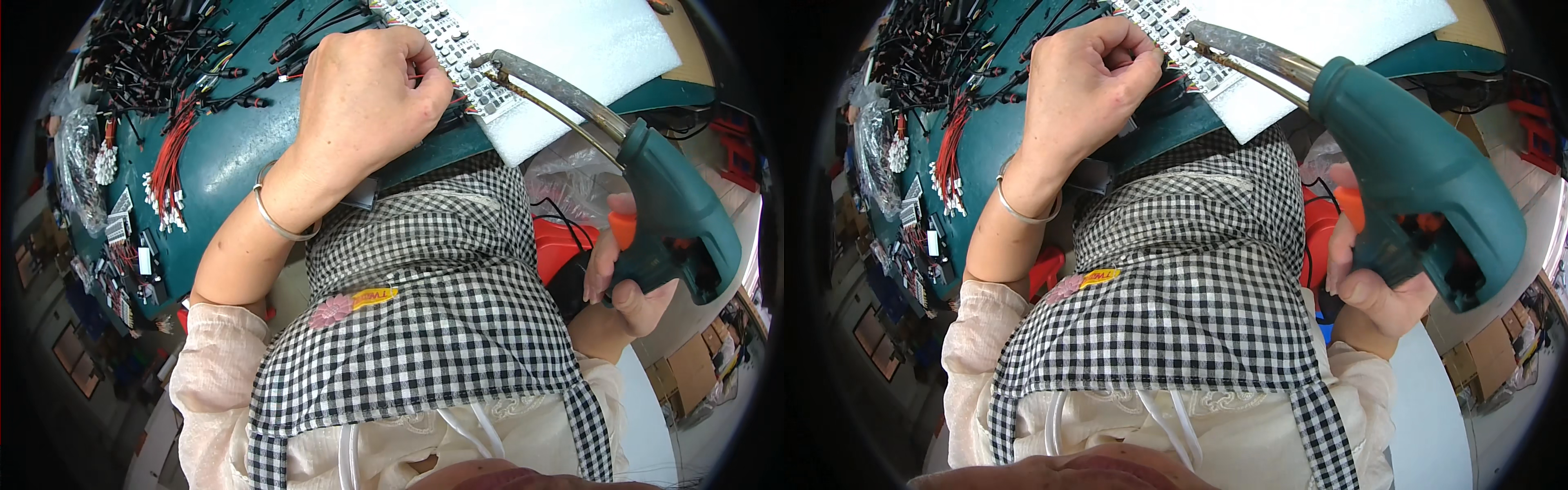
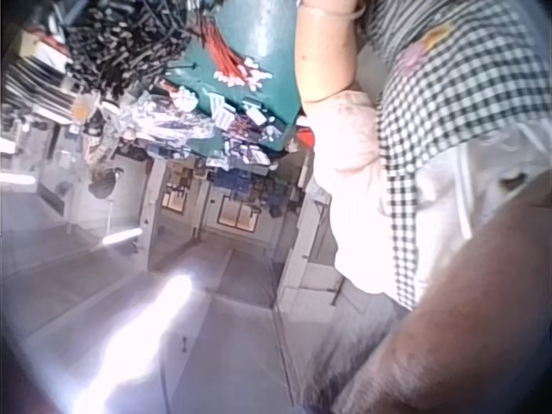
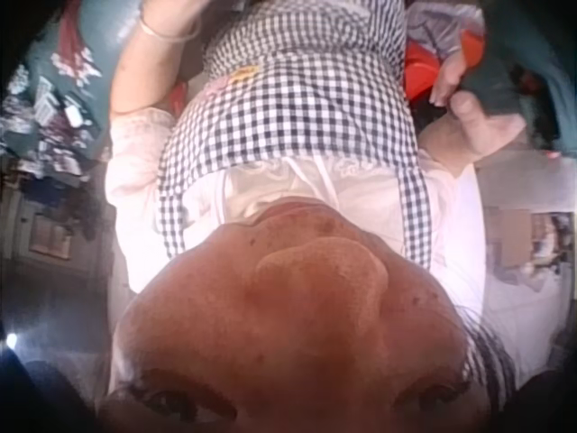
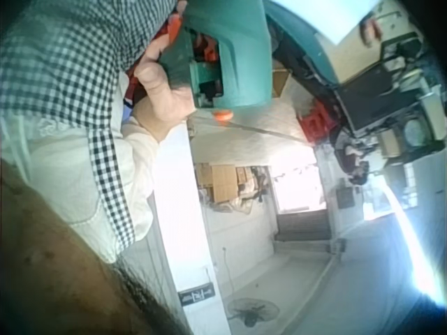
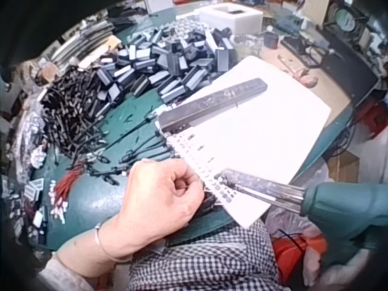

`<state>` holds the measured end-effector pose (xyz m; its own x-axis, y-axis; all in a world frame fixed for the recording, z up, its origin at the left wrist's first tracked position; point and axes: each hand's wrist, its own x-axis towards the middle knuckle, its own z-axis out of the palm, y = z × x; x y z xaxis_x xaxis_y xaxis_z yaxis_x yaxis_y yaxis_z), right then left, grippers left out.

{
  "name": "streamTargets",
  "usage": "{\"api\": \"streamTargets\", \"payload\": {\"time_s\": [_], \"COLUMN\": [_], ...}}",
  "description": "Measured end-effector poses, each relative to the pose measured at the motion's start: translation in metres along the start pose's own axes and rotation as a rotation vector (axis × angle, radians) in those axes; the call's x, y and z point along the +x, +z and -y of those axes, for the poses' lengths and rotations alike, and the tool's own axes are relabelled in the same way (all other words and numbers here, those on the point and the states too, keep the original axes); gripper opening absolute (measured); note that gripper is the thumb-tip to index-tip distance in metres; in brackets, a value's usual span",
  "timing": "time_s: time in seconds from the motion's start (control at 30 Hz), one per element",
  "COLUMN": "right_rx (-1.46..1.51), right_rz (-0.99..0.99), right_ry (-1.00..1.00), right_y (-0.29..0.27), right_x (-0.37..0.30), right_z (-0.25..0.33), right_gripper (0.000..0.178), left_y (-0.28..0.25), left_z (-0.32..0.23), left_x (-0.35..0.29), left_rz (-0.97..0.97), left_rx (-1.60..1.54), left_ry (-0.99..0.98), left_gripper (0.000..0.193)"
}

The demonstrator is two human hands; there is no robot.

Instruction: The person uses a soldering iron to attach wires to a circuit board. They repeatedly pick up wires, apply solder to the board, and place the finished units on the table. The person also uses a small handheld device to assist with the soldering process.

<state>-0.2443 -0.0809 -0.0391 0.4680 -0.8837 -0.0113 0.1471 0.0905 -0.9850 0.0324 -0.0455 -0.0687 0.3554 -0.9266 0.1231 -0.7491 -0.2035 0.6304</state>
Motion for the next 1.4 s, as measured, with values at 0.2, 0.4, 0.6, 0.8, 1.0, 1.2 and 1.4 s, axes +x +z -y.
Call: {"api": "streamTargets", "payload": {"time_s": [0.2, 0.4, 0.6, 0.8, 1.0, 1.2, 1.4], "right_rx": [0.002, 0.0, 0.035, -0.007, -0.079, -0.104, 0.052], "right_rz": [-0.044, -0.049, -0.023, 0.01, -0.083, 0.01, 0.024], "right_ry": [-0.017, -0.014, 0.058, 0.144, 0.099, 0.126, 0.043], "right_y": [0.014, 0.001, 0.006, 0.004, 0.014, 0.009, 0.007], "right_x": [0.004, -0.005, -0.007, -0.005, -0.008, -0.004, 0.01], "right_z": [0.007, -0.002, -0.003, -0.001, -0.001, 0.001, 0.01], "right_gripper": [0.083, 0.08, 0.079, 0.078, 0.076, 0.075, 0.079], "left_y": [-0.004, -0.002, -0.001, -0.002, 0.001, 0.002, 0.001], "left_z": [0.003, 0.002, 0.001, 0.0, -0.002, -0.003, -0.002], "left_x": [0.003, 0.0, 0.0, 0.0, 0.001, 0.003, 0.001], "left_rz": [0.08, 0.069, 0.057, 0.04, -0.004, -0.013, 0.001], "left_rx": [-0.015, -0.018, 0.017, 0.03, 0.03, 0.023, 0.041], "left_ry": [0.052, 0.058, 0.077, 0.086, 0.091, 0.083, 0.087], "left_gripper": [0.01, 0.01, 0.01, 0.011, 0.01, 0.009, 0.01]}}
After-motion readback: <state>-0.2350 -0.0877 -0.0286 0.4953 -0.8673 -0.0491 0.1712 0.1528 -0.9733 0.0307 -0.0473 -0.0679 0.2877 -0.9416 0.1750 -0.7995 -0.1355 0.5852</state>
